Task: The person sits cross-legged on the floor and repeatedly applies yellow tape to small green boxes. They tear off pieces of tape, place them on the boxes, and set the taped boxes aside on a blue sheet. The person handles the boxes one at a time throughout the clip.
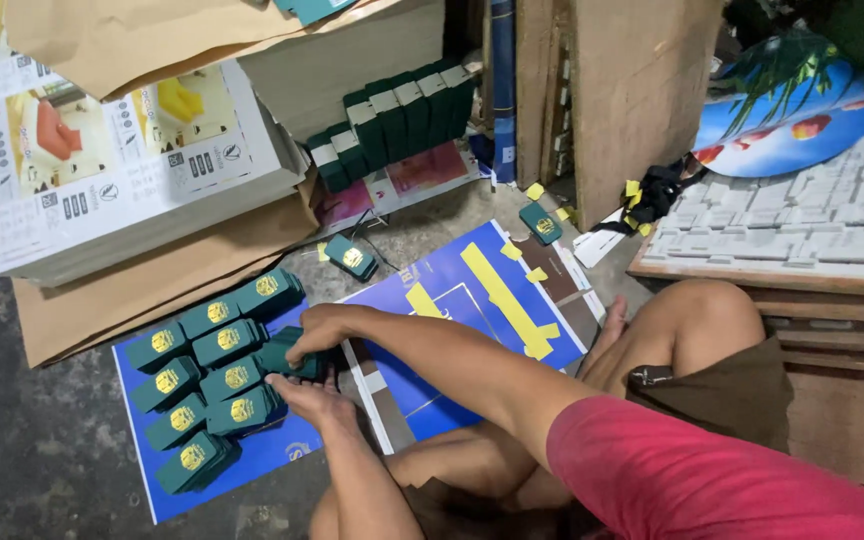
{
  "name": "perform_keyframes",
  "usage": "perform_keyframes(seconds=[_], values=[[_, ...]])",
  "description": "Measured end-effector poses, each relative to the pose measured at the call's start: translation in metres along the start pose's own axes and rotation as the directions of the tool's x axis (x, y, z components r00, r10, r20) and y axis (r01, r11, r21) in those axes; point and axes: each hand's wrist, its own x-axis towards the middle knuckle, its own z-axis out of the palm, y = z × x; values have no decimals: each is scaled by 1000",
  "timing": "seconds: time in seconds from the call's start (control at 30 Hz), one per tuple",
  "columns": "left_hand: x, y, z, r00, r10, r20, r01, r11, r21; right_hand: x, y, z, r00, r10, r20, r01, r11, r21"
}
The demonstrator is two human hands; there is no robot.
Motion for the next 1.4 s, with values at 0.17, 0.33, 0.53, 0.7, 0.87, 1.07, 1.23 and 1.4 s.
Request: perform_keyframes(seconds=[0.17,0.33,0.53,0.7,0.87,1.07,1.23,1.4], values=[[-7,-1,-4,984,62,165,-79,992,95,-52,10,-24,998,-55,-26,56,998,8],[-6,-23,-21,815,-60,576,-13,993,121,-97,69,-32,976,-108,-187,146,968,204],[-42,-29,-27,792,121,598,-368,876,311,-176,131,-19,945,-145,-295,88,976,-197],[-135,-26,-12,507,278,816,-862,167,478,-188,199,40,839,-410,-356,100,761,-641],[-192,-74,0,279,134,951,-916,-259,305,-192,224,74,779,-490,-393,56,677,-734],[-149,-141,-34,331,-203,922,-832,-524,183,-189,227,74,808,-463,-364,97,714,-693],[-149,-139,-28,413,-283,866,-721,-682,121,-174,235,81,763,-477,-436,-49,630,-775],[-156,-137,-24,423,-254,870,-672,-732,113,-175,231,79,796,-423,-432,-24,692,-721]])
